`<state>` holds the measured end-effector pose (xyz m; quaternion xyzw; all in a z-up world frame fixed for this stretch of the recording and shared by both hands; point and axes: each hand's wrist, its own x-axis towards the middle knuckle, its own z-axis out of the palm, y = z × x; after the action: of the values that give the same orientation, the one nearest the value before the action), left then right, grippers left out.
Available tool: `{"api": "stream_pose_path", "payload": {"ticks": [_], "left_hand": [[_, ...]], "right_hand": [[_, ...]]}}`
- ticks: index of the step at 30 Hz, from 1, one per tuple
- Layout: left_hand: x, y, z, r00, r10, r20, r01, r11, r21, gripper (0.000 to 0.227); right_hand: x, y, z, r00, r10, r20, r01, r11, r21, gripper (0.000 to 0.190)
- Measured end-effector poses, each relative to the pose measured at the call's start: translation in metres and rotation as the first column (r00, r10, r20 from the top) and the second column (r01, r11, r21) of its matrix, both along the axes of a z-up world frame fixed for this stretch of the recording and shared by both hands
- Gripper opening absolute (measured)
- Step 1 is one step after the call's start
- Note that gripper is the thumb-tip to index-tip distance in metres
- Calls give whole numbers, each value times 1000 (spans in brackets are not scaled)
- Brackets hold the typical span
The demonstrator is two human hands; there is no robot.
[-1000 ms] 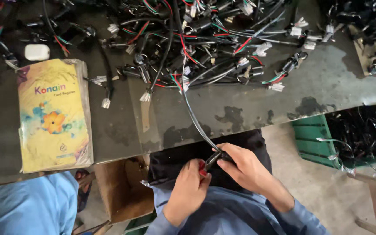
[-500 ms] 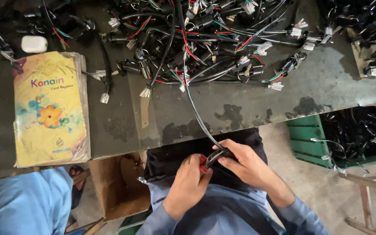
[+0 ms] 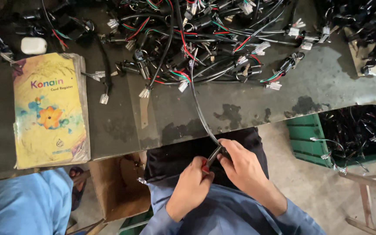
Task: The person repeatedly strips the outer insulation from black wires using red-handled pliers. They pick wires from a large pile on the table, strip a short section near the connector, and place the stripped wires back on the table. The process is continuous and repetitive.
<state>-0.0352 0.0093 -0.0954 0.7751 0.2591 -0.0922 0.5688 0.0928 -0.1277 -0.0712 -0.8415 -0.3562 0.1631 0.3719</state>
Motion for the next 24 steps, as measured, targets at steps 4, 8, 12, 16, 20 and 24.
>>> {"api": "stream_pose_path", "payload": {"ticks": [4,8,12,16,20,24], "left_hand": [[2,-3,-3,998,-6,59,3,998,59,26],[1,-4,-10,998,-59,12,57,985,166,24],[-5,-4,-15,998,-68,-7,69,984,167,25],[7,0,-13,977,-18,214,0,996,87,32],[19,-6,-5,990,29,140,-52,985,167,27],[27,0,13,992,-15,123,25,997,-76,28]], "right_hand": [[0,1,8,998,65,-9,-64,993,97,38],[-9,6,9,986,-4,166,57,946,-318,33],[-13,-1,-2,976,40,215,13,970,-241,40],[-6,-3,-13,958,-67,278,83,995,-49,39],[-6,1,-4,989,10,151,11,990,-138,30],[14,-1,37,977,83,-199,-107,987,-116,25]]}}
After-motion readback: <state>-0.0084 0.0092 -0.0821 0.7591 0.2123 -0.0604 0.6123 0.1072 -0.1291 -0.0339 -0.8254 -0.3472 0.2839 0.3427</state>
